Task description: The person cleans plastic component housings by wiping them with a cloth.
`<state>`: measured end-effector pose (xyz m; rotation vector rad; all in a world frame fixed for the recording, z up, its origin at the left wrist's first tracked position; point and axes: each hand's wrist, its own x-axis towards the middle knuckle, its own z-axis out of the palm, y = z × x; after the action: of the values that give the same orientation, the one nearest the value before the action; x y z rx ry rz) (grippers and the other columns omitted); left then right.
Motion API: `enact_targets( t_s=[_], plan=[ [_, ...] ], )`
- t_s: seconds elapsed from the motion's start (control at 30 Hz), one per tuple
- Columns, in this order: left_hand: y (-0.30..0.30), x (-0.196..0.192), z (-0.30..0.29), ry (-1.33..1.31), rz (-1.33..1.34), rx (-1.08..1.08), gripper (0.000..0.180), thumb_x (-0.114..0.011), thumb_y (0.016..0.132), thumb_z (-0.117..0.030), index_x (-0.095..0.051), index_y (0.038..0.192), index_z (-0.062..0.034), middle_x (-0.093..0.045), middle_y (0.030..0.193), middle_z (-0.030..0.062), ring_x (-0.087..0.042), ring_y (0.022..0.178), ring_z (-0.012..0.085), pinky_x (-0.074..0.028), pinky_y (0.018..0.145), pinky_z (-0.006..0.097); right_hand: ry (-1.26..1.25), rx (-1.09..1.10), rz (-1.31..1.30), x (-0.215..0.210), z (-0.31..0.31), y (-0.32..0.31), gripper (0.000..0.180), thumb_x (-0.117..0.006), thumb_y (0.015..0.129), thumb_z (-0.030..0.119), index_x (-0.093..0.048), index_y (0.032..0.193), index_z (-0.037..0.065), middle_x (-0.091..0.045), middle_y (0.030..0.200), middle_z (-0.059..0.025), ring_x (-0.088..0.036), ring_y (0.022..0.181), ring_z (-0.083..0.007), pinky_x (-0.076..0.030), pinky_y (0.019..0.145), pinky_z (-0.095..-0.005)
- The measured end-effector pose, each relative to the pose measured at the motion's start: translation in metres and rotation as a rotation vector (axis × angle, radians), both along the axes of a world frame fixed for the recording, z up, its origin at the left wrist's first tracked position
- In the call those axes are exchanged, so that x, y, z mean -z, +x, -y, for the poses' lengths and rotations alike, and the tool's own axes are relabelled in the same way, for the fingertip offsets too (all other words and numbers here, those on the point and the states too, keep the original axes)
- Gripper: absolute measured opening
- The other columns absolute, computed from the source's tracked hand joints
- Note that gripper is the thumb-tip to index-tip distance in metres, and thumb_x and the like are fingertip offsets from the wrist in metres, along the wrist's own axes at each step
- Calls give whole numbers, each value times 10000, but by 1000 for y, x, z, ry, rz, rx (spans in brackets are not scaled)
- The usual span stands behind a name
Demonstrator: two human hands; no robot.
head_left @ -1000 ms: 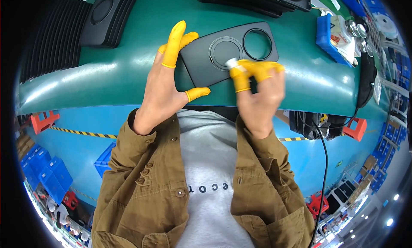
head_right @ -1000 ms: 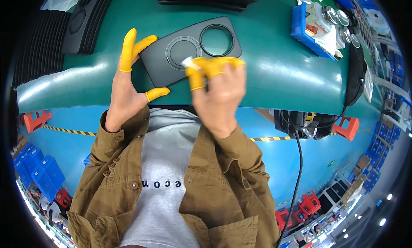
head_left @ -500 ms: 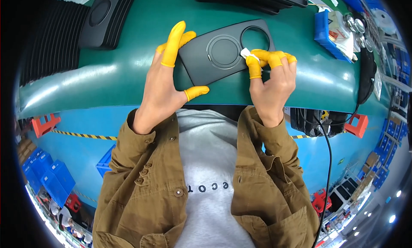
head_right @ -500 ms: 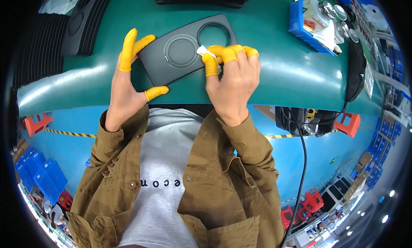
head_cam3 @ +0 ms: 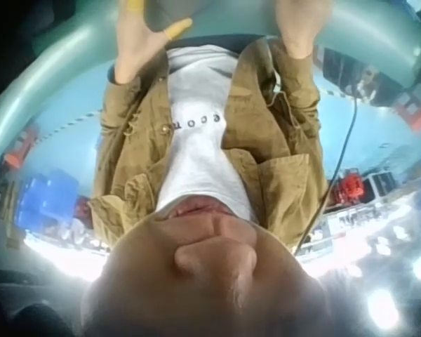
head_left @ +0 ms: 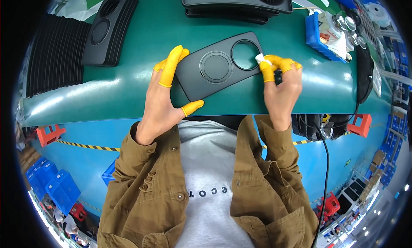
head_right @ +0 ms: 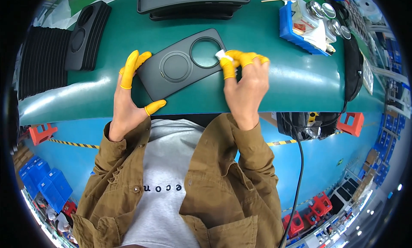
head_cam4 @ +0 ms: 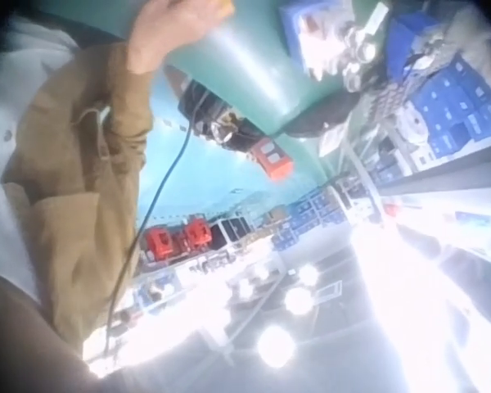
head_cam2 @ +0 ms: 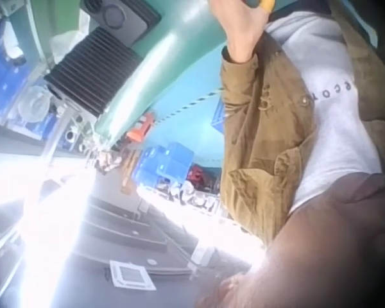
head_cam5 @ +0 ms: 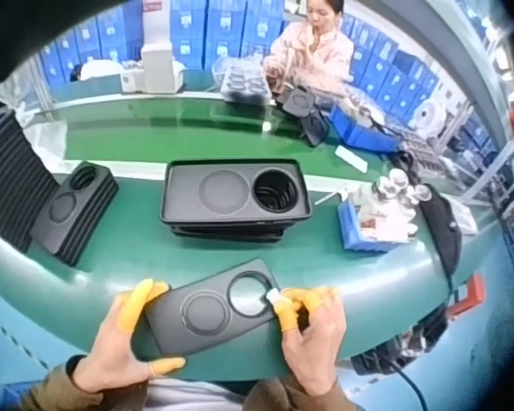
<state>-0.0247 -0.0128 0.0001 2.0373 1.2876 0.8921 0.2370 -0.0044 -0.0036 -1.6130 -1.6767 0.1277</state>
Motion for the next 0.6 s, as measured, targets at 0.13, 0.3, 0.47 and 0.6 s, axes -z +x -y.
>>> enact_targets(
  t_s=[0.13, 0.3, 0.47, 0.6],
  plan=[
    [1, 0, 1, 30, 27, 7, 1153, -908, 568, -46, -316, 1557, -65, -543, 1434, 147, -507, 1292, 346, -403, 1101, 431, 11, 104, 77, 2, -29, 13, 144, -779, 772, 32, -741, 911, 37, -677, 850, -99, -566, 852, -327, -457, 744, -422],
    [0, 2, 4, 37, 71, 74, 1119, -902, 555, -35, -361, 1534, -61, -558, 1406, 144, -517, 1262, 370, -429, 1069, 435, 121, -169, 25, -4, -47, -17, 148, -797, 756, 74, -756, 896, 54, -663, 827, -95, -562, 819, -306, -465, 721, -399],
    [0, -3, 7, 64, 80, 73, 1099, -899, 564, -47, -372, 1528, -54, -563, 1398, 146, -529, 1250, 375, -439, 1054, 438, 80, -18, 101, 2, -45, 4, 122, -782, 763, 57, -753, 881, 53, -675, 842, -102, -577, 829, -317, -472, 744, -417],
    [-3, 4, 5, 48, 40, 95, 1132, -906, 595, -96, -316, 1561, -64, -545, 1441, 163, -513, 1291, 339, -393, 1111, 436, -10, 117, 3, 7, -37, 11, 136, -791, 769, 37, -757, 901, 39, -691, 857, -96, -588, 845, -294, -480, 754, -400]
  ],
)
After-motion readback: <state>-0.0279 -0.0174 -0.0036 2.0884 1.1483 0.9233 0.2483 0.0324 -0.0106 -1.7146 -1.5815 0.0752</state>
